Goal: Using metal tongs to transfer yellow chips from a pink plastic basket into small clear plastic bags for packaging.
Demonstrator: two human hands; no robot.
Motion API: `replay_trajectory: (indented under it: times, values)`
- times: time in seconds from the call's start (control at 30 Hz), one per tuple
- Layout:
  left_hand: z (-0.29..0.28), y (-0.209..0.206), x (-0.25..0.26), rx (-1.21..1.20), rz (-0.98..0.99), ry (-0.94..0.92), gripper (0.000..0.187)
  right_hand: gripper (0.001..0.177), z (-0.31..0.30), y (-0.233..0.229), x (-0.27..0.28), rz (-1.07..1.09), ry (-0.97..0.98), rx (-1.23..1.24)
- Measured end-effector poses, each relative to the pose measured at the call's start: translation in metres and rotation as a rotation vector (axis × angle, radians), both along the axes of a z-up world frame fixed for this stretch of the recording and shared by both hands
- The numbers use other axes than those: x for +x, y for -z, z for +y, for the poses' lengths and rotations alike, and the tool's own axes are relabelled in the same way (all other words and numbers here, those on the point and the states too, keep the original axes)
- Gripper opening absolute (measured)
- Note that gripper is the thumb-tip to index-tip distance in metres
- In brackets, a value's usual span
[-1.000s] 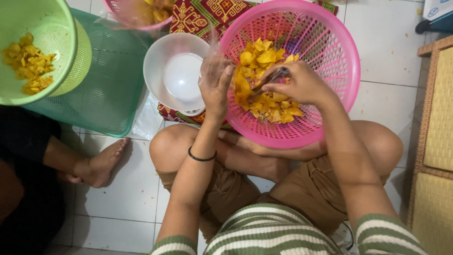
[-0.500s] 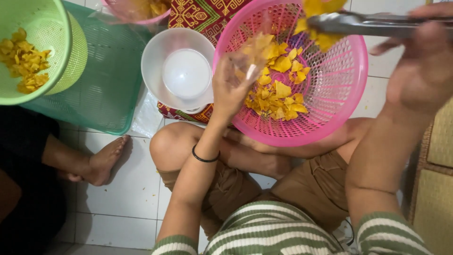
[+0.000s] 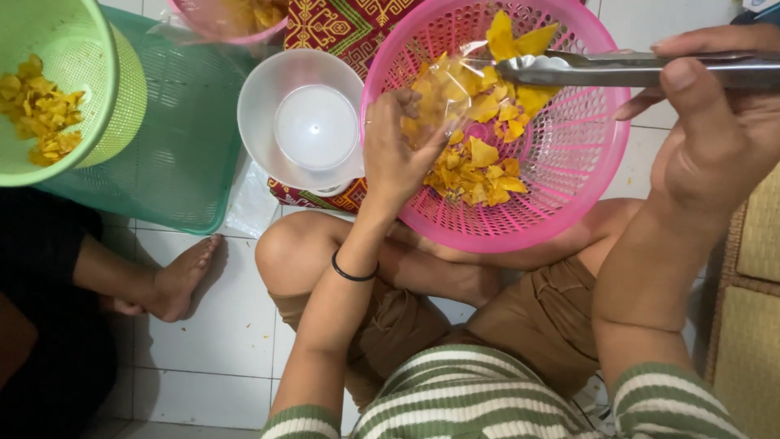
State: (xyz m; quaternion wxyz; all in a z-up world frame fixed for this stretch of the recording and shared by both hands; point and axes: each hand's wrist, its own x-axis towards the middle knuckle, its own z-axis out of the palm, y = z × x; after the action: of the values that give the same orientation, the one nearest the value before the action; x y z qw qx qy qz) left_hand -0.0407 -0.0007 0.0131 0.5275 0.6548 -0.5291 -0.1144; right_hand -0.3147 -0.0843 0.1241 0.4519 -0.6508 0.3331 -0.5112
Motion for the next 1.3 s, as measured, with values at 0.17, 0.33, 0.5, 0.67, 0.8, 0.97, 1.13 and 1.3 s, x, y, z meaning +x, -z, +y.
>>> replay_trajectory:
  times: [0.17, 0.33, 0.5, 0.67, 0.8, 0.97, 1.13, 1.3]
  values:
    - [0.000, 0.001, 0.000, -0.004, -0.001, 0.022, 0.057, 0.018, 0.003, -0.006, -0.003, 0.073, -0.015, -0.007]
    - [0.000, 0.001, 0.000, -0.013, -0.028, 0.033, 0.054, 0.018, -0.001, -0.002, 0.006, 0.080, -0.098, -0.035]
    - [0.000, 0.003, 0.001, -0.009, -0.006, 0.045, 0.053, 0.025, -0.002, -0.001, 0.002, 0.064, -0.068, -0.018]
    - [0.001, 0.003, 0.003, -0.008, 0.028, 0.068, 0.054, 0.029, 0.002, -0.005, 0.008, 0.067, -0.033, -0.029]
    - [0.000, 0.002, 0.002, 0.002, 0.033, 0.053, 0.054, 0.031, -0.001, -0.003, 0.007, 0.012, -0.008, -0.089]
    - [0.000, 0.013, 0.002, 0.007, 0.046, 0.040, 0.063, 0.041, -0.008, -0.003, -0.006, 0.043, -0.037, -0.041]
    - [0.002, 0.005, 0.001, -0.025, 0.034, 0.034, 0.057, 0.028, 0.005, -0.012, 0.013, 0.096, -0.068, 0.025]
    - [0.001, 0.009, 0.002, -0.029, 0.016, 0.075, 0.060, 0.018, 0.011, -0.010, 0.011, 0.076, -0.058, -0.085]
